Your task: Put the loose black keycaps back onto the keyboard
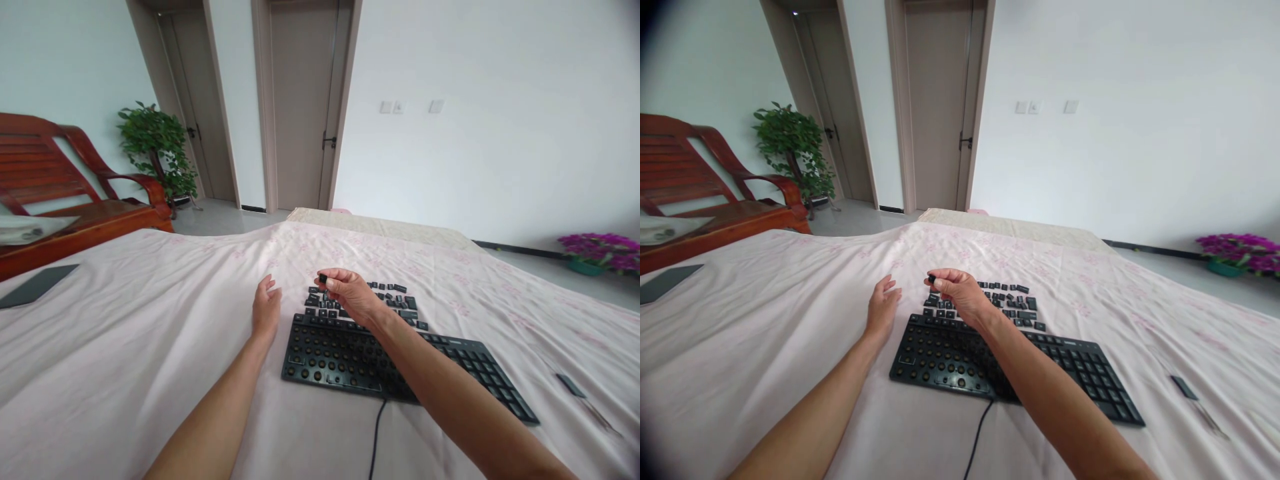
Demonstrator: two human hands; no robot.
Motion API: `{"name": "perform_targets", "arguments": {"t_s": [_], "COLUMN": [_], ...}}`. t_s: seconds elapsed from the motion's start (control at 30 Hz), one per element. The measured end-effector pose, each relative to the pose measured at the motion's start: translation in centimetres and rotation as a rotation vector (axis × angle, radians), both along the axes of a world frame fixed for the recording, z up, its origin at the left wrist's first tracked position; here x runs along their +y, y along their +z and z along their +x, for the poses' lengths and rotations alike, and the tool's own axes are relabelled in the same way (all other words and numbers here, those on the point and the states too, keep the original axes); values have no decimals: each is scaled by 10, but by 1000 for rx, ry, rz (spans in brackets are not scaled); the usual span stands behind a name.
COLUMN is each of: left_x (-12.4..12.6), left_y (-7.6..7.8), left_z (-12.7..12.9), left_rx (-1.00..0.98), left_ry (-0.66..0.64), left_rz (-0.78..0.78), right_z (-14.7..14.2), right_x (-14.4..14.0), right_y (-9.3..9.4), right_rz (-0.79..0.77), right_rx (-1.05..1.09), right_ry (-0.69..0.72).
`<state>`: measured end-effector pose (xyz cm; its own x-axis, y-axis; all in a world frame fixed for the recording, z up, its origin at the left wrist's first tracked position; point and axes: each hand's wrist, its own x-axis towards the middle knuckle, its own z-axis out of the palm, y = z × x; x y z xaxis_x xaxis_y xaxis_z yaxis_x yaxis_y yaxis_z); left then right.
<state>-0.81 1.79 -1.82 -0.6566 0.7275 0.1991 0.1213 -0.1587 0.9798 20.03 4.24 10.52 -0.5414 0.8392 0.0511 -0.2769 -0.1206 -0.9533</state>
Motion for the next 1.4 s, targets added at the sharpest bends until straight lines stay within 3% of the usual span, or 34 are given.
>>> {"name": "perform_targets", "arguments": {"t_s": [0.3,0.43,0.57,0.63,0.77,0.87,1.17,1.4], "left_x": [-3,-8,-13,-16,-18,-19,-21,-29], "left_y": [4,12,21,25,29,30,38,45], "left_z": [2,5,7,7,5,3,9,15], "left_rx": [-88,-173,-345,-428,-526,-538,-496,-634], "left_ry": [-77,-106,-203,-246,-249,-259,-334,-479], "left_rz": [55,77,118,125,135,129,96,78], "right_z": [8,12,12,11,3,-6,-25,-30], "right_x": [-35,-39,-43,-48,-56,-58,-55,-58], "right_y": [14,4,-21,-30,-37,-39,-48,-49], "right_rz": [18,89,254,412,825,995,1268,1349], "right_rx": [23,-32,-281,-446,-789,-936,-1055,-1142], "right_ry": [-73,-121,-136,-132,-150,-134,-113,-97]}}
